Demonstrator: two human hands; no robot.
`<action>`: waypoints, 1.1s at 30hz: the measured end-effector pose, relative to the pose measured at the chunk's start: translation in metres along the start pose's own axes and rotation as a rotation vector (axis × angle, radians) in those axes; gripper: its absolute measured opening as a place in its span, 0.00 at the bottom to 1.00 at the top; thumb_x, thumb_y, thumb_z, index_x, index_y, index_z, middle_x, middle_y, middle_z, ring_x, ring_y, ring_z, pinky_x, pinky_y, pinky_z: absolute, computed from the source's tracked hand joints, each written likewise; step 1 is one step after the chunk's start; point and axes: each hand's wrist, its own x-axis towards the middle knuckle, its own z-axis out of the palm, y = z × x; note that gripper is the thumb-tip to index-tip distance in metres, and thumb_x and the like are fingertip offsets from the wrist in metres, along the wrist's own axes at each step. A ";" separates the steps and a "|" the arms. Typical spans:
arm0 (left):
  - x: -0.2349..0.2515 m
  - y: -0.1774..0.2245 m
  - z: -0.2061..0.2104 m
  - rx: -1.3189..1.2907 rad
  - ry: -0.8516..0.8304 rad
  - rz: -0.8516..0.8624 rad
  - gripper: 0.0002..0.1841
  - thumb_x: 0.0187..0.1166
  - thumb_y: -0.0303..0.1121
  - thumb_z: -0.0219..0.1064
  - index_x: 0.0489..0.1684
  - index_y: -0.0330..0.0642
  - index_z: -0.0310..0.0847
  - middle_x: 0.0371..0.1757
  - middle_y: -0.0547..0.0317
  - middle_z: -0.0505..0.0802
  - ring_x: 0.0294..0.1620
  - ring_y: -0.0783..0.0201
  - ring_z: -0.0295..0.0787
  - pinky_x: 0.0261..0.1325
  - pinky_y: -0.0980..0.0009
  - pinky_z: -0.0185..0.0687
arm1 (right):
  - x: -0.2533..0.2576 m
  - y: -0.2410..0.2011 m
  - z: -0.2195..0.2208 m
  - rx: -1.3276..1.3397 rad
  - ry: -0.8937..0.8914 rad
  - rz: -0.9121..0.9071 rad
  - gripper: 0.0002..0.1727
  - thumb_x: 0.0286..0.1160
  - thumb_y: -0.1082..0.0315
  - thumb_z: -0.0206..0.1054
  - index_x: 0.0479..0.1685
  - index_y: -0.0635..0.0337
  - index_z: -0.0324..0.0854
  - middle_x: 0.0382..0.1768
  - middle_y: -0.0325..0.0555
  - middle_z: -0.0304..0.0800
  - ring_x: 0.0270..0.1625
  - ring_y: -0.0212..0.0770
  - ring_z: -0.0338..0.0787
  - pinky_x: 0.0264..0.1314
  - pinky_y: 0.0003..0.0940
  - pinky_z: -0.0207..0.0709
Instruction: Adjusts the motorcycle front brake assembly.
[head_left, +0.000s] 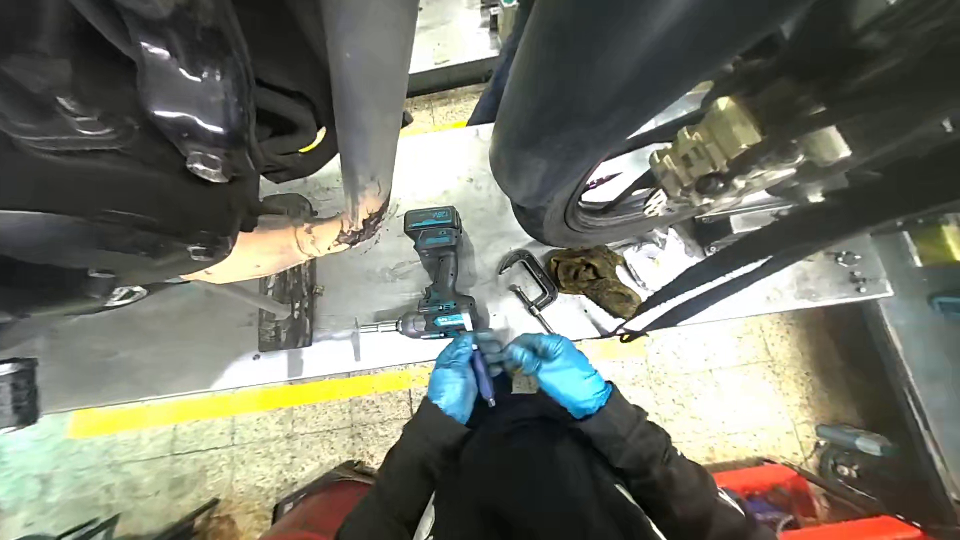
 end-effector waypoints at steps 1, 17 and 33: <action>-0.002 0.001 -0.007 -0.057 0.065 -0.023 0.22 0.94 0.37 0.39 0.54 0.40 0.83 0.31 0.59 0.90 0.28 0.67 0.87 0.31 0.71 0.85 | 0.008 0.016 -0.014 -0.053 0.123 0.059 0.13 0.82 0.55 0.69 0.46 0.53 0.91 0.37 0.41 0.95 0.40 0.38 0.93 0.48 0.45 0.87; 0.001 0.083 -0.110 0.509 0.303 0.264 0.13 0.88 0.29 0.59 0.63 0.39 0.86 0.35 0.58 0.95 0.12 0.73 0.73 0.13 0.79 0.67 | -0.006 0.125 -0.194 0.857 0.960 -0.236 0.22 0.89 0.48 0.52 0.21 0.41 0.74 0.14 0.26 0.73 0.18 0.27 0.74 0.28 0.29 0.77; -0.008 0.011 -0.040 0.687 -0.063 0.060 0.14 0.89 0.27 0.55 0.57 0.33 0.87 0.33 0.57 0.96 0.13 0.74 0.77 0.15 0.80 0.71 | 0.063 0.157 -0.237 -0.345 0.646 0.519 0.28 0.69 0.56 0.75 0.71 0.53 0.83 0.63 0.60 0.90 0.68 0.63 0.87 0.69 0.70 0.77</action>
